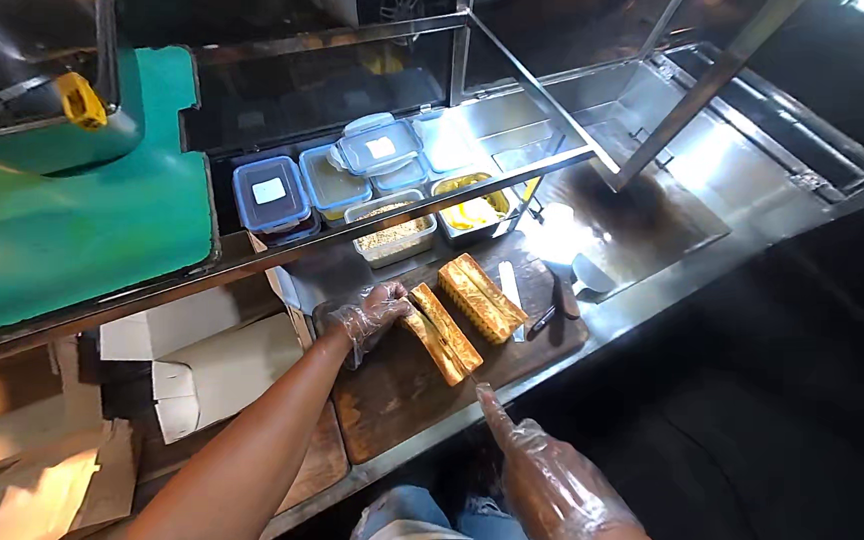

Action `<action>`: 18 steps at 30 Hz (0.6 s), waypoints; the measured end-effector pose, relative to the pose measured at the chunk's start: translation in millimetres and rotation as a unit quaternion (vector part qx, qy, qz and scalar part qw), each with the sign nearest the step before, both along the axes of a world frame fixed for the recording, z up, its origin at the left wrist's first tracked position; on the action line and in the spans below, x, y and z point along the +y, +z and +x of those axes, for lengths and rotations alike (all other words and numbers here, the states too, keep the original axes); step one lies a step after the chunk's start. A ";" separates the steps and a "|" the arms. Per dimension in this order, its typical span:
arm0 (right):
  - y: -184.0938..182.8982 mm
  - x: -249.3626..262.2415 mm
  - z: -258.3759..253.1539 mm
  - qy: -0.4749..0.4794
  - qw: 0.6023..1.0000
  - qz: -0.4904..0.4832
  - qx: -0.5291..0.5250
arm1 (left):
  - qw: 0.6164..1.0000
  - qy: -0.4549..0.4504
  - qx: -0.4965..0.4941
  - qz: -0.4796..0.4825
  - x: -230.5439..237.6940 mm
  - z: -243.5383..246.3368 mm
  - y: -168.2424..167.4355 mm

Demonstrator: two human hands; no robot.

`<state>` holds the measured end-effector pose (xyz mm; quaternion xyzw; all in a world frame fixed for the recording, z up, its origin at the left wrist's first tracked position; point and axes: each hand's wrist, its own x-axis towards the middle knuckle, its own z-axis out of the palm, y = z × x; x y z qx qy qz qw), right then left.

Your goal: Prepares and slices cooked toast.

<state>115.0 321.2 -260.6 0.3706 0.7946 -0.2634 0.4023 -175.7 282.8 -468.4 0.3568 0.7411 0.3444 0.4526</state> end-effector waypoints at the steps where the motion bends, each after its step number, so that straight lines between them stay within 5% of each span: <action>1: -8.4 -1.5 -1.0 -0.005 1.000 -0.002 0.016 | 1.000 0.002 0.017 -0.006 -2.5 1.6 1.5; 5: -58.9 9.7 -36.4 -0.033 0.997 -0.012 0.062 | 0.997 0.013 0.075 -0.033 -4.0 17.2 21.0; 8: -24.9 3.0 -3.4 -0.011 0.999 -0.009 0.033 | 0.979 0.007 0.205 0.017 -8.4 20.1 25.0; 12: -33.8 -6.9 16.6 -0.016 0.999 0.005 0.037 | 0.909 -0.155 0.361 0.139 -5.9 57.1 38.0; 15: -61.5 2.3 -1.5 -0.004 0.999 0.008 0.047 | 0.864 -0.292 0.395 0.111 -2.4 76.0 26.5; 18: -38.5 0.3 28.0 -0.010 1.000 -0.009 0.024 | 0.851 -0.313 0.410 0.099 -2.8 71.8 22.8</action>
